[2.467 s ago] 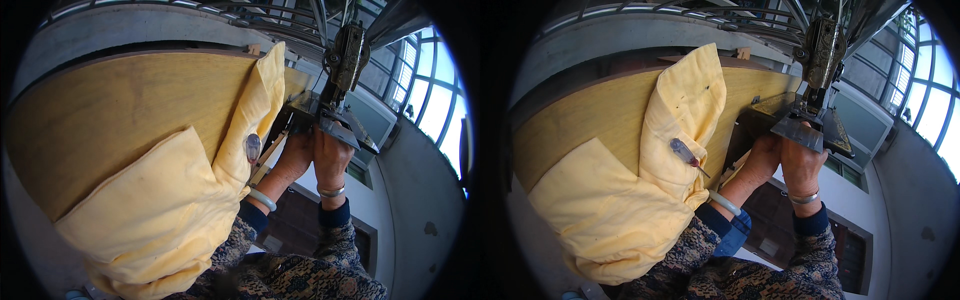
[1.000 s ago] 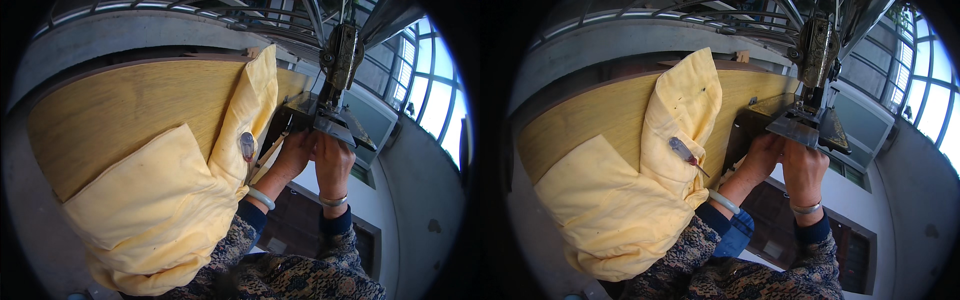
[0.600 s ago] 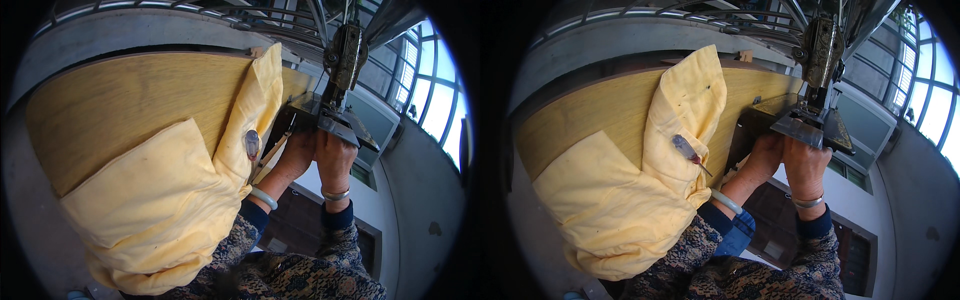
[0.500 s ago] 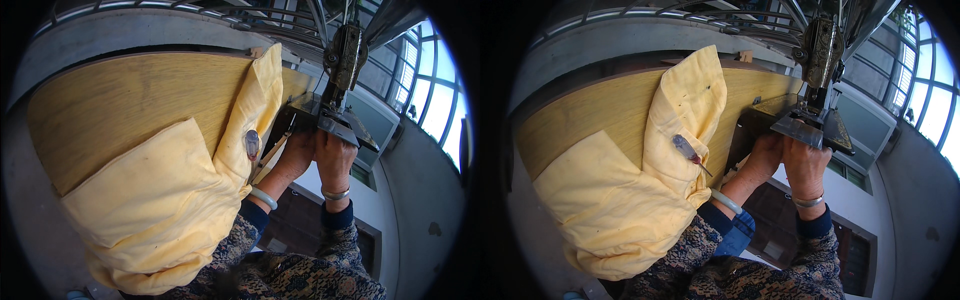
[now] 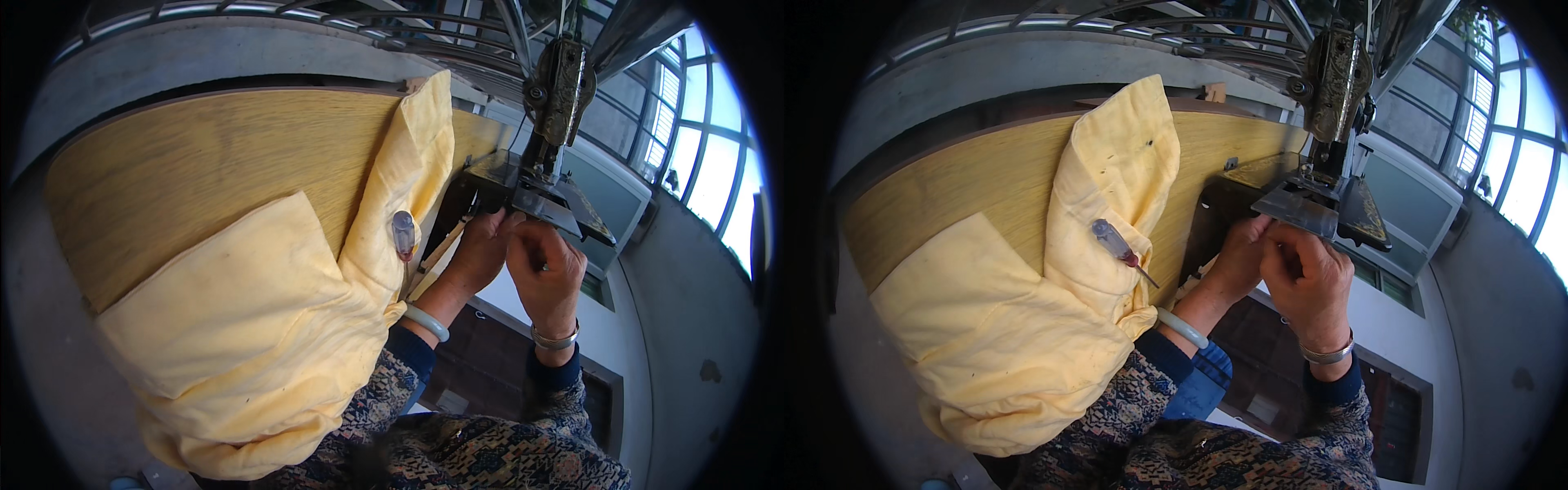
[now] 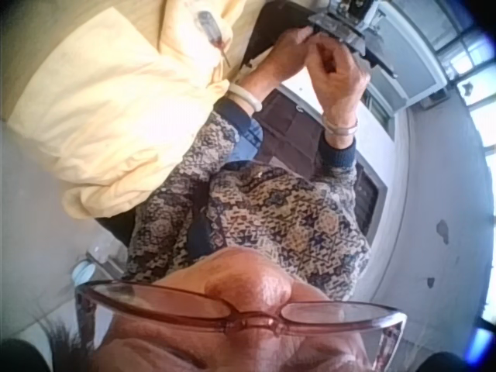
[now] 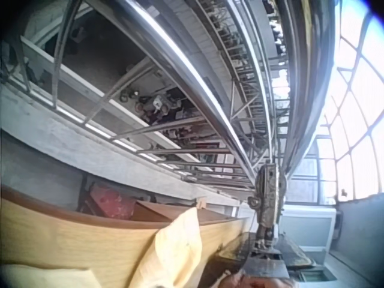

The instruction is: The person uses a screwdriver to adjust and tighten components on a sewing machine. They repeatedly loosen and tighten screws on the machine's head and base, occasionally repositioning the machine and wiping the surface with a cloth.

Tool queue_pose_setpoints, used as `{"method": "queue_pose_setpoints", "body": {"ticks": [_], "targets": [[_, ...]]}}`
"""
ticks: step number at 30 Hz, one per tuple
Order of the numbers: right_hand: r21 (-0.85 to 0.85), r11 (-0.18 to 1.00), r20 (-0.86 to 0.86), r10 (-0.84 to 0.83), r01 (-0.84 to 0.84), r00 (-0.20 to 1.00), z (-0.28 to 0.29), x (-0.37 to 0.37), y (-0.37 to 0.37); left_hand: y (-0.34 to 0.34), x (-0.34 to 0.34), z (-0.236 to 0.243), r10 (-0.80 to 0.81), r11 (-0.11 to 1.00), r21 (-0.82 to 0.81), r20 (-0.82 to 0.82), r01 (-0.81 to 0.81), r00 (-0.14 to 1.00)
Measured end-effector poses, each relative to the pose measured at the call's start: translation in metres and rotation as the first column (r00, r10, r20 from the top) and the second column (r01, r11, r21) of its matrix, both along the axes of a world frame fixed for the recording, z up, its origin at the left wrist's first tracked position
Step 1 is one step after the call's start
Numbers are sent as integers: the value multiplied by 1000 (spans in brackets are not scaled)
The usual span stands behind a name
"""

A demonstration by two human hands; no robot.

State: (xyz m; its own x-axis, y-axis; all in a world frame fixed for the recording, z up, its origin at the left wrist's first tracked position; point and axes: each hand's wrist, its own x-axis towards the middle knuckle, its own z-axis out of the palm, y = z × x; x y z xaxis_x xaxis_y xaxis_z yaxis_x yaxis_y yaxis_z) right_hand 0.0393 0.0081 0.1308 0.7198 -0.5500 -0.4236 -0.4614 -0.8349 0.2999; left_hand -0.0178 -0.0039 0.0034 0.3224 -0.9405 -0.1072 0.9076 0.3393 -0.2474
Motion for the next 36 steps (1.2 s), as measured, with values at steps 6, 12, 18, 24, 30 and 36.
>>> {"method": "queue_pose_setpoints", "body": {"ticks": [6,12,18,24,30,36], "targets": [[478,878,123,-42,-22,992,-18,51,42,0,-2,-9,-147,952,-293,-174,91,974],[350,930,159,59,-112,986,-62,57,64,12,6,-4,-286,938,-283,-307,200,908],[409,910,230,-179,72,957,-13,51,46,33,18,7,59,950,-251,-445,-187,894],[656,591,-381,-278,470,882,21,-30,60,5,7,-8,-73,992,-100,-21,70,997],[546,797,-120,-232,259,965,-3,-122,125,8,15,-4,12,999,-50,99,-7,995],[695,679,7,-335,236,942,-37,-167,169,14,17,-6,1,1000,3,226,-2,974]]}}
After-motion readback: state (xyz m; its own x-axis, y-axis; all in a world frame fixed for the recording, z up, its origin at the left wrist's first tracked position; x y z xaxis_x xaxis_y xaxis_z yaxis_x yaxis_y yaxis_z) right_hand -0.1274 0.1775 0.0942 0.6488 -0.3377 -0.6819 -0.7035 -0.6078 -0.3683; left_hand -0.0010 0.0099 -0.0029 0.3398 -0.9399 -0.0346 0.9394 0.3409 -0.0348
